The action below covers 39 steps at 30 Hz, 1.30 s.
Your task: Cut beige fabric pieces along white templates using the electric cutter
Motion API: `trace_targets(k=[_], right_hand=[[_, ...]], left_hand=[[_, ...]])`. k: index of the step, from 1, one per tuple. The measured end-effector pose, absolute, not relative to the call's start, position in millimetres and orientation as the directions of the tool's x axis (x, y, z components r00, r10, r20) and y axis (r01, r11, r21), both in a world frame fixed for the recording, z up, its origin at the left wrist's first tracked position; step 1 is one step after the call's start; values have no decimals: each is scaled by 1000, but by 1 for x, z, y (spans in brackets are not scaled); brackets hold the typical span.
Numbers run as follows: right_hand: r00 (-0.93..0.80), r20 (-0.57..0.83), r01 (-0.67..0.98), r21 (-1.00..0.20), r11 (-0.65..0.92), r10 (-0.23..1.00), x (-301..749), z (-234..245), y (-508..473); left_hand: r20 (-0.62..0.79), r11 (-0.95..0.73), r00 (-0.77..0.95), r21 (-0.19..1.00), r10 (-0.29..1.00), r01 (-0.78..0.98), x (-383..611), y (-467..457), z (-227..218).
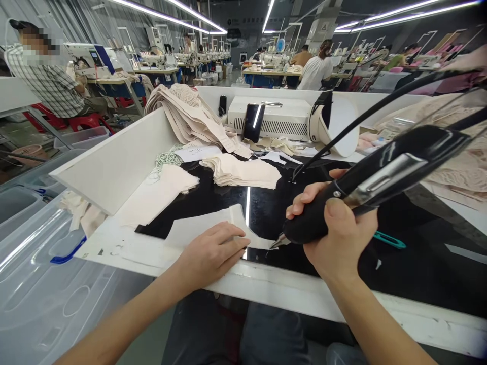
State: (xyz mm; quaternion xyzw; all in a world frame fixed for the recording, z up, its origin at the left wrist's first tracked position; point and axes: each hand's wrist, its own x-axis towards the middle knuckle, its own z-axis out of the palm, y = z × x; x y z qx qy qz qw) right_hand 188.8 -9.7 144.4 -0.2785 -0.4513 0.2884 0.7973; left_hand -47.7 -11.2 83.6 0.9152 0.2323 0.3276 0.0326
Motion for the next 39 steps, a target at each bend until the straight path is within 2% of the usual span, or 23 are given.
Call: trace_targets(k=[5,9,16,21,27,39], right_hand=[[430,567,-153,-721,676,702,200,144,5],[460,576,-119,-714,690,676,208,141,23],[445,598,-129,-694,708,667,206,144,37],[434,585,-180,-689,702,685,197,144,35],[422,575,-215,-687,694,701,187,142,37],[390,575,-227,-697,681,719,180,140,34]], left_hand=[[503,-840,682,205,531,503,-71,0,91],[404,-838,736,208,543,504,-76,-7,99],[189,-769,765,353,616,532,-58,-15,122],[189,-848,843,293,504,441,-45,34,134],[36,-856,923,391,382,339,-29,74,136],[-70,-828,934,443,351,345,-21,80,137]])
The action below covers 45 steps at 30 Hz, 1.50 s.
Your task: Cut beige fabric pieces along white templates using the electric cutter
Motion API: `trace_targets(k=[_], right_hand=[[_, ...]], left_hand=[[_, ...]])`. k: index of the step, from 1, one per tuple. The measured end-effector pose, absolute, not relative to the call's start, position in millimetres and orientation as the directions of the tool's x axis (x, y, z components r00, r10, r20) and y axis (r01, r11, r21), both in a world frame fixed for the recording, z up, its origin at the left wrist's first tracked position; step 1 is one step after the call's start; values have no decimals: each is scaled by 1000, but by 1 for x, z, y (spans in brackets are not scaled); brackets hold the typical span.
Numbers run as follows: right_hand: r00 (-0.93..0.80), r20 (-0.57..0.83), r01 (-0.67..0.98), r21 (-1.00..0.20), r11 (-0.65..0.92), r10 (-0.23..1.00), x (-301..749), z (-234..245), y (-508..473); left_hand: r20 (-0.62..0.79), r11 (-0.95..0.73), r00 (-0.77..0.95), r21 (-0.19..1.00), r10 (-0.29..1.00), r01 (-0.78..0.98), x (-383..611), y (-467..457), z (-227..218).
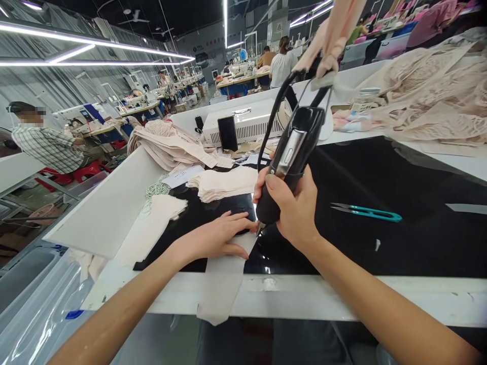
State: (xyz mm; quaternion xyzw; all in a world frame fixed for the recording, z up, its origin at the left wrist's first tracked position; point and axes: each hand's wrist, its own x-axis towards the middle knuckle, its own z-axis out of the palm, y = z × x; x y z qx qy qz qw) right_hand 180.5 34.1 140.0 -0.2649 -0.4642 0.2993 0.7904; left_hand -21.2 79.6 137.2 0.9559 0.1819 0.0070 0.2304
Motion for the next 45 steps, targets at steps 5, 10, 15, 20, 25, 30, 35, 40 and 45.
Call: trace_targets(k=[5,10,15,20,25,30,35,40,45], right_hand=[[363,582,-238,-697,676,728,175,139,28],[349,601,-234,-687,688,719,175,135,25],[346,615,-220,-680,699,708,177,131,25],[357,606,-184,-700,690,711,176,131,25],[359,605,-220,-685,695,711,173,131,20],[342,588,-258,-691,676,732,169,128,13],[333,586,-252,-700,668,739,168,130,11],[315,577,-335,-675,657,753,167,139,7],[294,573,-358,-676,644,765,164,138,3]], left_hand=[[-122,-798,925,473,360,373,-18,78,139],[-141,-781,923,497,357,379,-17,79,137],[-193,-749,903,507,383,426,-14,78,142],[-224,-725,895,526,386,445,-13,78,146],[-212,-743,897,504,387,439,-13,78,142],[-171,-771,909,484,380,413,-13,79,138],[-177,-772,914,492,364,403,-12,80,138],[-198,-769,912,489,360,410,-12,81,139],[-190,-787,910,457,369,415,-11,79,138]])
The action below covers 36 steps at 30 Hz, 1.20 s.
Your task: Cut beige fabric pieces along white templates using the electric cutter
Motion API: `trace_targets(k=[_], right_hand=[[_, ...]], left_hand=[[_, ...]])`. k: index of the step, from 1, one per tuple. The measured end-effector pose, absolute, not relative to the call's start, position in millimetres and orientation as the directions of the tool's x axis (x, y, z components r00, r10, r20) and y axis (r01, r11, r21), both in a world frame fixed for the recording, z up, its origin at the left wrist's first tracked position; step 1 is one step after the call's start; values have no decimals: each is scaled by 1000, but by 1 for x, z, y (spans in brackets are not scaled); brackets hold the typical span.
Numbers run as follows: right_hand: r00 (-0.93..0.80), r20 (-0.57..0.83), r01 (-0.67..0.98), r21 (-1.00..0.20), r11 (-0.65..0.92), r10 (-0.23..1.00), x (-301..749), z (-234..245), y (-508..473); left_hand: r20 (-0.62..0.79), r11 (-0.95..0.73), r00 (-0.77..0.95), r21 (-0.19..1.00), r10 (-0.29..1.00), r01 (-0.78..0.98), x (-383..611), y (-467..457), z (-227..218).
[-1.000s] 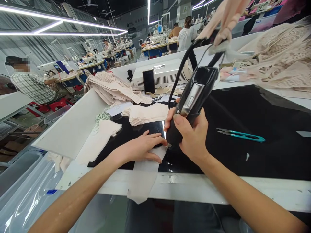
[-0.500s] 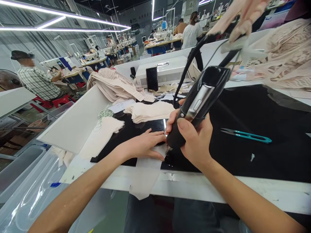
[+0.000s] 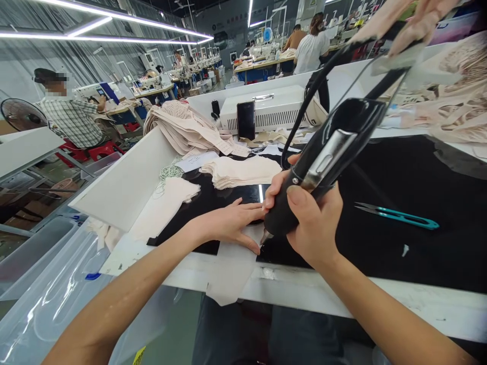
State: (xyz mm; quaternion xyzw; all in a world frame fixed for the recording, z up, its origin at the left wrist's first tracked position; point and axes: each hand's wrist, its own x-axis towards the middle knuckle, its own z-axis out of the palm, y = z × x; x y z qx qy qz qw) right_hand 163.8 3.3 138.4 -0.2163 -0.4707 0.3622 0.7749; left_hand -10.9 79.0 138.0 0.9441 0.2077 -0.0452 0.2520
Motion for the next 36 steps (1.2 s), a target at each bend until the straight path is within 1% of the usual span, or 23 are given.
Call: trace_targets(k=[6,9,10,12,14,15,17,20,23,26,28,30,33,36], right_hand=[[309,568,-296,-705,644,763,164,129,3],[306,561,-297,-711,637,769,166,131,3],[311,560,-301,-708,638,768,168,133,3],[319,566,-304,-698,648,760,172,137,2],[327,570,-295,-697,654,754,176,140,2],[330,567,-284,-703,652,755,178,142,2],[336,556,-253,-724,642,760,182,143,2],[343,554,-194,-749,634,759,187,144,2],[343,564,-158,-754,638,751,188,147,1],[348,561,-166,-751,639,751,185,148,-1],[338,559,-188,-748,636,757,182,147,-2],[317,560,-212,-745,633,765,180,145,-2],[295,567,-235,-737,634,769,180,143,-2],[295,566,-247,-733,633,770,183,142,-2]], left_hand=[[-185,-796,917,454,354,400,-8,80,139],[-121,-841,926,391,357,375,-13,73,139],[-76,-862,925,342,372,375,-16,68,139],[48,-884,895,190,444,428,-24,50,137],[198,-835,817,12,541,550,-31,27,132],[250,-793,778,-56,576,606,-33,15,129],[292,-760,755,-121,587,638,-37,-5,121],[291,-804,796,-124,531,582,-39,-19,111],[291,-865,847,-107,445,491,-45,-12,106],[335,-921,881,-84,334,381,-55,3,106],[344,-942,891,-51,297,333,-62,12,106],[325,-943,893,-8,312,332,-66,18,106],[328,-896,840,46,431,442,-63,25,106],[364,-831,758,95,541,548,-53,32,104]])
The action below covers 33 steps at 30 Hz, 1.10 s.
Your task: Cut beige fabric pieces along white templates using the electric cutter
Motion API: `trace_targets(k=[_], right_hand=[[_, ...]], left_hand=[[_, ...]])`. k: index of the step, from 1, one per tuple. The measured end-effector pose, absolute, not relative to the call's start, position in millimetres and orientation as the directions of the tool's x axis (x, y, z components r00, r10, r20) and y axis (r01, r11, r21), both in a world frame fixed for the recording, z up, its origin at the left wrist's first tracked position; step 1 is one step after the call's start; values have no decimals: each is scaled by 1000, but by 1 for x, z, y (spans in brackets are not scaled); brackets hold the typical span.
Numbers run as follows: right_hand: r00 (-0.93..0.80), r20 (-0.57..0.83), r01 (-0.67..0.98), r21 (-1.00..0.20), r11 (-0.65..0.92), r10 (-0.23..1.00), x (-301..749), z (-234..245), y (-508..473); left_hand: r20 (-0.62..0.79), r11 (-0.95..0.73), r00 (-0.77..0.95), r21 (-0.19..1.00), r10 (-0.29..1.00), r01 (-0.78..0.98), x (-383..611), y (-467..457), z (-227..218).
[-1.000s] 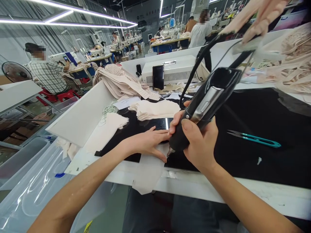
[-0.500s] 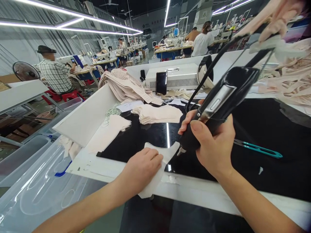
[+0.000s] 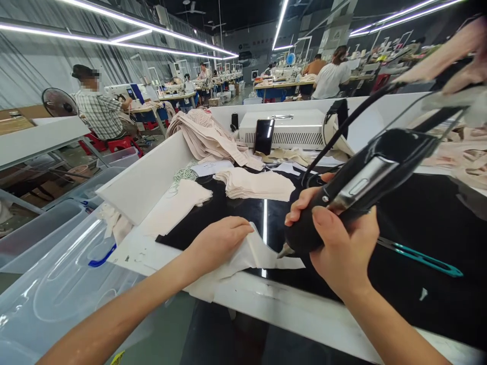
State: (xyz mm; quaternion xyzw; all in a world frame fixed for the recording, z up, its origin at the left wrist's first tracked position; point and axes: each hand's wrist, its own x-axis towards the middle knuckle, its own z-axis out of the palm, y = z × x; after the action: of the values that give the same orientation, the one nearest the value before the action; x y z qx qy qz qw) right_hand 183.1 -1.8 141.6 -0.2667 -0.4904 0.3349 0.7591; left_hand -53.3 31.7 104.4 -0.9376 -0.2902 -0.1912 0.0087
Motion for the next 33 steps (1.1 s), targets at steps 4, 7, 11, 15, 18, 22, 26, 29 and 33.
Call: trace_targets(k=[4,7,11,15,18,22,26,29,33], right_hand=[[302,557,-230,-745,626,774,188,140,-4],[324,537,-217,-759,614,779,190,138,-8],[367,521,-203,-764,613,771,193,139,-13],[384,504,-208,-769,605,773,193,143,-15],[378,518,-207,-760,615,767,194,145,-16],[357,527,-218,-756,618,771,196,145,-18],[351,508,-220,-772,597,787,198,144,-20],[362,504,-205,-778,595,784,199,144,-22],[380,482,-196,-792,578,789,201,146,-24]], left_hand=[[369,-808,725,160,582,567,-37,41,96],[320,-811,749,139,580,569,-31,45,89],[313,-828,773,99,552,552,-34,42,84],[354,-848,782,68,513,525,-42,38,80],[367,-860,793,42,486,508,-46,37,77],[370,-871,807,14,461,491,-47,37,75],[388,-890,824,-19,413,455,-47,38,76],[384,-888,819,1,425,460,-47,38,79],[337,-880,828,3,448,475,-48,37,83]])
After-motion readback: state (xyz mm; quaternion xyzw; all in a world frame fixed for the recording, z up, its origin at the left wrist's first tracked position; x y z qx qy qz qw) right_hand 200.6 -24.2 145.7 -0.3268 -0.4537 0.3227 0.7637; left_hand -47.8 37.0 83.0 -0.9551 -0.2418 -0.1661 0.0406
